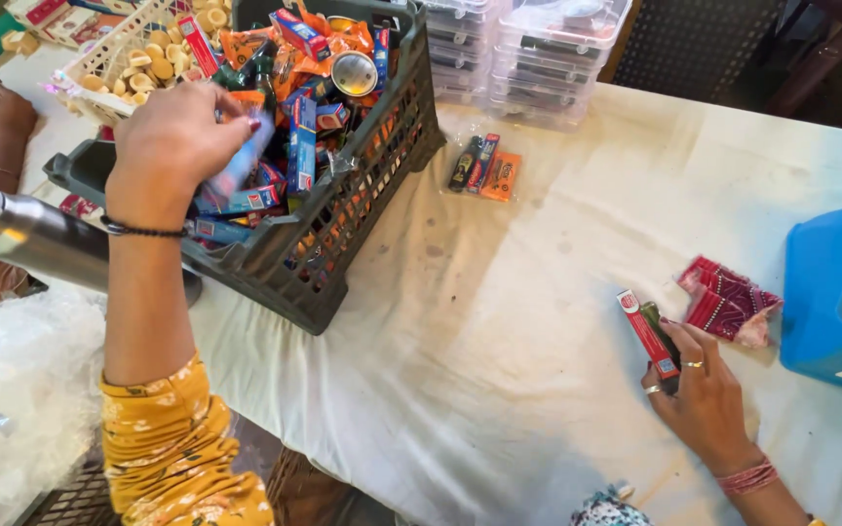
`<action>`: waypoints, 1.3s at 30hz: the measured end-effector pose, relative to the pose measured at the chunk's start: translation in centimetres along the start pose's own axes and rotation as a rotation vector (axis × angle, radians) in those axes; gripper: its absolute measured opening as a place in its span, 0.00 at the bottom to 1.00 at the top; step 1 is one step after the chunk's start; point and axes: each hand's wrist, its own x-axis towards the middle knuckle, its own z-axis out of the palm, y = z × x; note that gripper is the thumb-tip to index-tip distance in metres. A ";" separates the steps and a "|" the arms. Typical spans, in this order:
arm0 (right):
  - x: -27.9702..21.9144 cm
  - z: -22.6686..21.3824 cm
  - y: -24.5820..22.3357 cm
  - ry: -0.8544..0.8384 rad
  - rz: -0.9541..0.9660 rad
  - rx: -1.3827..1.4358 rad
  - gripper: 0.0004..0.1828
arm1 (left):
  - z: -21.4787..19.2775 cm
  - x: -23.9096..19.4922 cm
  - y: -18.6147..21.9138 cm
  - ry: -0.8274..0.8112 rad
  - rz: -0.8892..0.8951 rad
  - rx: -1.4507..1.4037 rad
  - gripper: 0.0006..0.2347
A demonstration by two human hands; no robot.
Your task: The person arranges several small packaged items, including toothpaste and a small bottle, on a white tablecloth. They then place these items into a clear plastic bag, seal it, and set it aside. The person repeats this process with another set of items.
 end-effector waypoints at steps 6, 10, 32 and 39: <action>0.0 0.2 0.2 -0.021 0.028 0.014 0.36 | 3.5 6.7 -0.7 0.009 -0.095 0.186 0.08; 0.1 0.2 0.1 -0.017 0.032 0.019 0.35 | 9.4 12.4 -2.1 0.005 -0.123 0.235 0.13; -0.4 0.5 1.2 -0.033 0.030 0.014 0.36 | 13.2 11.8 1.5 -0.078 -0.089 0.418 0.27; -0.4 0.2 1.1 -0.071 0.034 0.035 0.37 | 10.4 10.6 3.3 0.011 -0.027 0.387 0.26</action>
